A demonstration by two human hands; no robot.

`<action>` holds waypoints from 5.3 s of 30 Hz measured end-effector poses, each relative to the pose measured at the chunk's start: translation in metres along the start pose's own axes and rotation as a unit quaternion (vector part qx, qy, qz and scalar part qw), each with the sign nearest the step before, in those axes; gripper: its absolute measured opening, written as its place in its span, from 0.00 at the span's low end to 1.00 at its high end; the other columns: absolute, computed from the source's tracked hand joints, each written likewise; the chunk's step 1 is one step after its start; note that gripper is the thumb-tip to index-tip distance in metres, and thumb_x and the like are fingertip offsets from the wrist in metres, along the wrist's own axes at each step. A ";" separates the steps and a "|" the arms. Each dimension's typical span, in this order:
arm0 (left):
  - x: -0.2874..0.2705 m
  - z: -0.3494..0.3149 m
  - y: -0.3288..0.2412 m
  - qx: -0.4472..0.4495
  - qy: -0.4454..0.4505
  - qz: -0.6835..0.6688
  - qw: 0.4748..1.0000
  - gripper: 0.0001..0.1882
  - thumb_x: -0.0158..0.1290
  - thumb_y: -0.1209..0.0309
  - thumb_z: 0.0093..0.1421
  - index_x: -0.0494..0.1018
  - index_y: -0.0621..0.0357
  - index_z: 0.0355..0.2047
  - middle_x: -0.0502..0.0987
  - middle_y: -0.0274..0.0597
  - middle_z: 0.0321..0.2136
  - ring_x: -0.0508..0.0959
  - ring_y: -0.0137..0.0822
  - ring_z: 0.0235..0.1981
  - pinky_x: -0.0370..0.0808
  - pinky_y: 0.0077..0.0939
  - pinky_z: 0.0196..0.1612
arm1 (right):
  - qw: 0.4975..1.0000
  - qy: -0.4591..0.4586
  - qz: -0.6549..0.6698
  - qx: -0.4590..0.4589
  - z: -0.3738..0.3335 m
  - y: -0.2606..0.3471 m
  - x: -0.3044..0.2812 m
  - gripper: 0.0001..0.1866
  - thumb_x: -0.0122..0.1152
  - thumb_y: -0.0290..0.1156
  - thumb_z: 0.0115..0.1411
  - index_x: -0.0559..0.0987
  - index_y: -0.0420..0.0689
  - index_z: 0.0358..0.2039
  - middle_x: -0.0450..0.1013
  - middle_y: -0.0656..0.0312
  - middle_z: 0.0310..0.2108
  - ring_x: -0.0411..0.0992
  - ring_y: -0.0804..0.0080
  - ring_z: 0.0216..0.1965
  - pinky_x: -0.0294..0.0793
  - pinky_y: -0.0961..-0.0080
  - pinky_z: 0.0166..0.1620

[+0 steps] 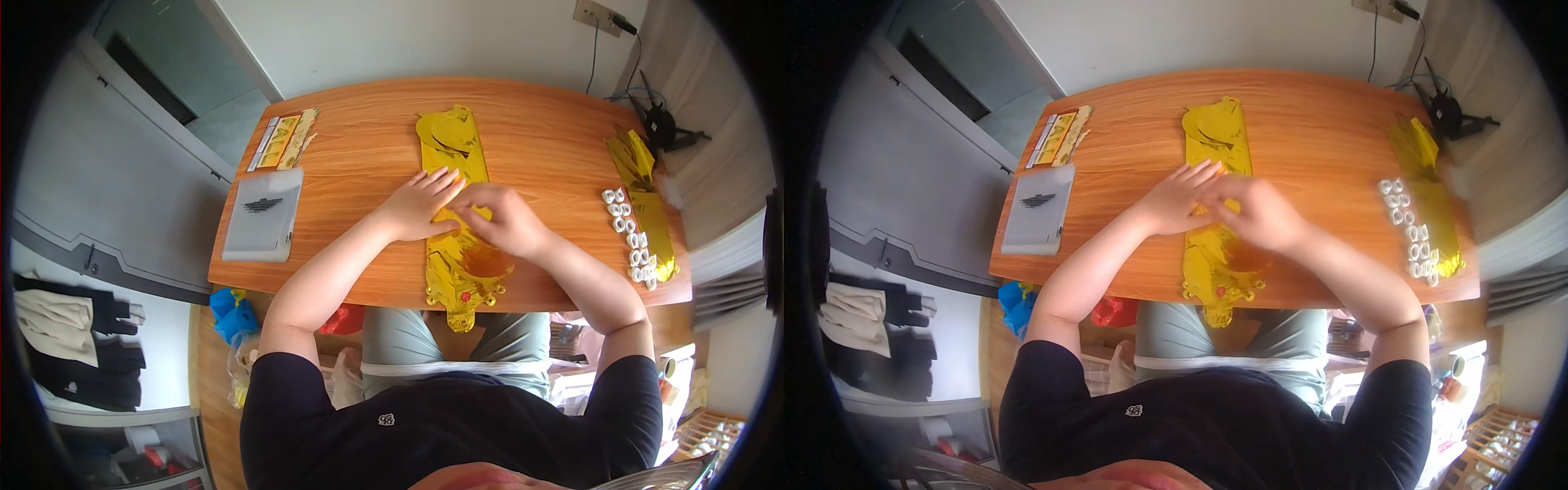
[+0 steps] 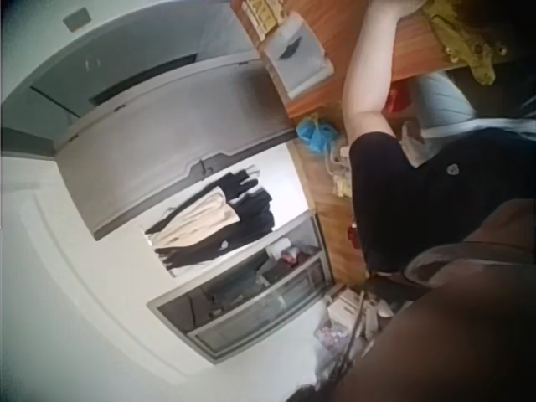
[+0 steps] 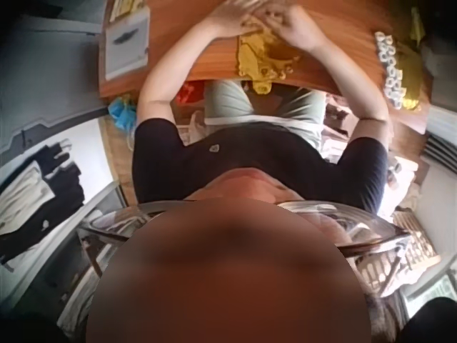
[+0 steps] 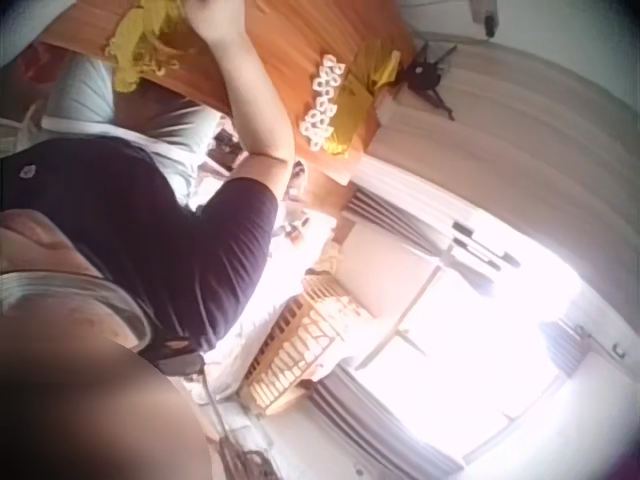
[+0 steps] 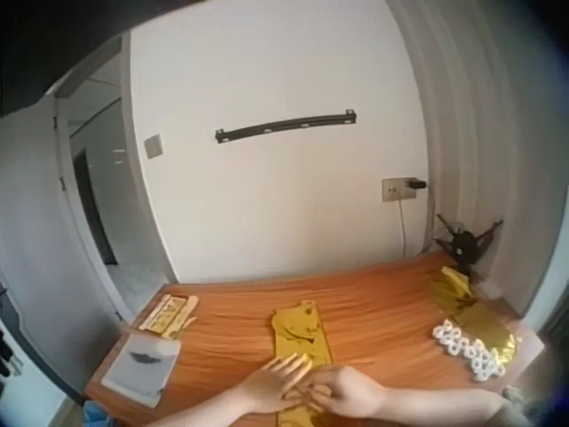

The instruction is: Folding a yellow giraffe-shaped foil balloon for packaging.

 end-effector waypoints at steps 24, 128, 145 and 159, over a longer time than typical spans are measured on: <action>0.000 -0.004 -0.001 -0.001 -0.017 -0.027 0.999 0.46 0.48 0.39 0.65 0.53 0.56 0.73 0.53 0.52 0.74 0.51 0.50 0.75 0.48 0.48 0.75 | 0.877 0.068 -0.464 -0.105 0.162 -0.120 0.011 0.12 0.58 0.28 0.59 0.83 0.49 0.43 0.76 0.65 0.51 0.71 0.64 0.58 0.70 0.62 0.61; 0.004 -0.002 -0.002 -0.027 0.010 0.019 0.999 0.62 0.51 0.24 0.52 0.48 0.51 0.76 0.49 0.45 0.76 0.48 0.44 0.76 0.44 0.44 0.77 | 0.973 0.044 -0.209 0.090 -0.056 0.013 0.025 0.20 0.74 0.29 0.52 0.83 0.45 0.46 0.79 0.51 0.43 0.72 0.50 0.56 0.70 0.58 0.61; 0.004 -0.001 -0.003 -0.027 0.010 0.021 0.999 0.63 0.52 0.24 0.51 0.49 0.52 0.75 0.49 0.46 0.76 0.48 0.44 0.76 0.45 0.45 0.77 | 0.928 0.158 -0.300 0.153 -0.031 -0.005 0.013 0.61 0.85 0.50 0.32 0.66 0.53 0.68 0.63 0.56 0.67 0.52 0.50 0.72 0.49 0.50 0.73; 0.005 -0.002 -0.002 -0.024 -0.002 0.018 1.000 0.62 0.53 0.25 0.51 0.50 0.52 0.75 0.50 0.45 0.75 0.49 0.44 0.76 0.46 0.46 0.76 | 0.904 0.224 -0.324 0.167 -0.028 -0.006 0.022 0.74 0.85 0.58 0.26 0.55 0.57 0.73 0.50 0.53 0.74 0.41 0.47 0.76 0.35 0.44 0.76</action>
Point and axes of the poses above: each hand's wrist, its own z-axis towards the middle knuckle, its own x-axis out of the palm, y = z × x, the point moved 3 cm from there along z, towards the middle knuckle
